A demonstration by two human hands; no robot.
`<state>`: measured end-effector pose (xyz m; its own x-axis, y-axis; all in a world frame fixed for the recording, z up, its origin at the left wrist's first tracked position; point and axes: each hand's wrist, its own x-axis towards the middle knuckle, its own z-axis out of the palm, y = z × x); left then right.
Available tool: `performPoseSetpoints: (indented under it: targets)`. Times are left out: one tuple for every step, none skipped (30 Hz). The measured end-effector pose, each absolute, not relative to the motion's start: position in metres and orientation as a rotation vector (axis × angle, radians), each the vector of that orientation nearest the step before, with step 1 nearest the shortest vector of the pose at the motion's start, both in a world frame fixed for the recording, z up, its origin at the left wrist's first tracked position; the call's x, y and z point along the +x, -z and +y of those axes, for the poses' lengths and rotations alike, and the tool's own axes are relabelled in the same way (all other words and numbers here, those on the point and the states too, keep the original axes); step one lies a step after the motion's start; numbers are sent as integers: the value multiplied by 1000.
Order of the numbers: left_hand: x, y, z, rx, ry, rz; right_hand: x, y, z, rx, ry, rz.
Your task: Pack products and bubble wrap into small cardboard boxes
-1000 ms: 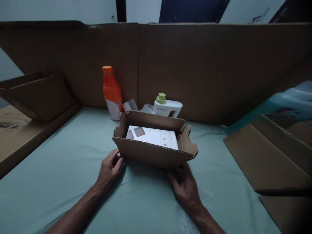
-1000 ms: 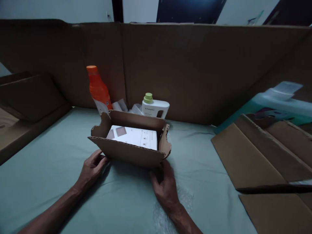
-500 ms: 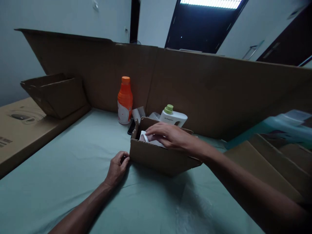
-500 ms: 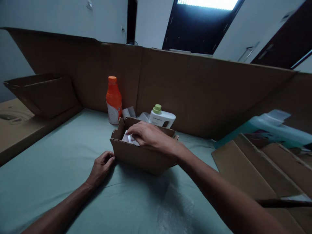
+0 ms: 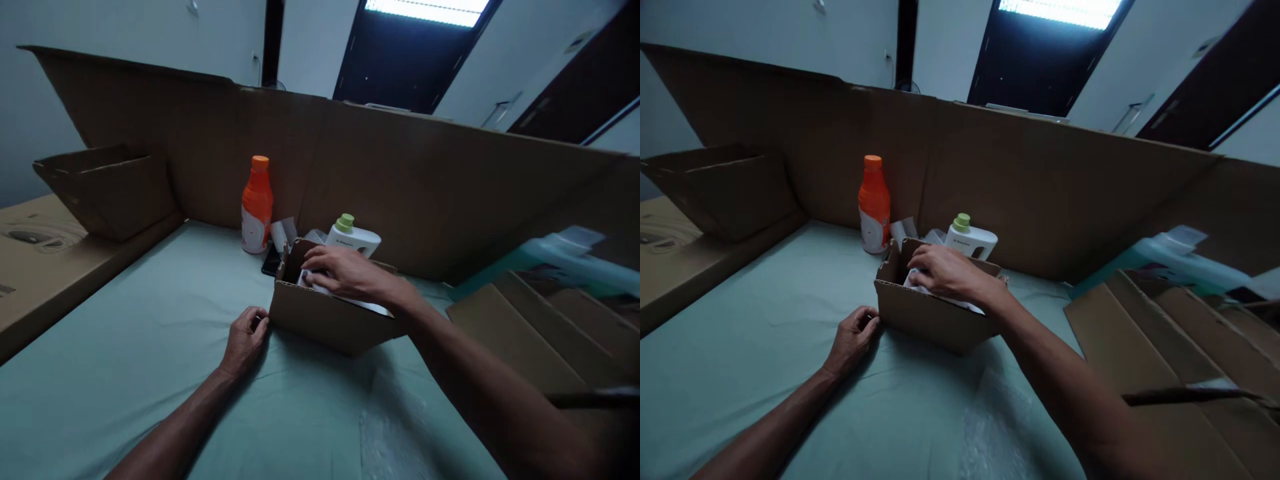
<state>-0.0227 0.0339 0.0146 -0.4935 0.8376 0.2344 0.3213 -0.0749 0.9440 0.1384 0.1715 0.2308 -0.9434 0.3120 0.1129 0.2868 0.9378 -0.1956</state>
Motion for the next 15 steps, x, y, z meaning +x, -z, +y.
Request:
performPoseSetpoints:
  targets:
    - [-23,-14,33,1239,-1595,1774,155,-235,165,-519,-260,-2807]
    - [-23,-14,33,1229,-1592,1773,175,-237,157,-612,-236,-2639]
    - [-24,-14,32,1217,-1588,1772,198,-238,147,-723,-204,-2474]
    - [-24,-13,31,1206,-1581,1768,223,-235,137,-842,-170,-2327]
    - [-25,-13,31,1197,-1575,1763,247,-228,127,-957,-152,-2222]
    - [-25,-12,30,1194,-1570,1756,270,-217,117,-1067,-166,-2174]
    - [-26,-12,30,1198,-1565,1750,288,-203,109,-1167,-211,-2160]
    - [-26,-11,29,1210,-1557,1747,302,-185,103,-1251,-297,-2183]
    - [-26,-11,28,1228,-1547,1750,311,-167,99,-1321,-401,-2210]
    - [-26,-12,27,1249,-1533,1759,314,-148,97,-1365,-506,-2237]
    - [-25,-13,27,1270,-1519,1774,313,-131,98,-1386,-605,-2263]
    - [-25,-15,26,1285,-1505,1791,308,-117,101,-1385,-685,-2279]
    - [-24,-17,26,1294,-1492,1808,300,-106,106,-1366,-745,-2291]
    - [-23,-19,26,1299,-1479,1824,292,-100,112,-1342,-786,-2295]
    - [-21,-22,26,1303,-1468,1842,284,-96,120,-1319,-812,-2293]
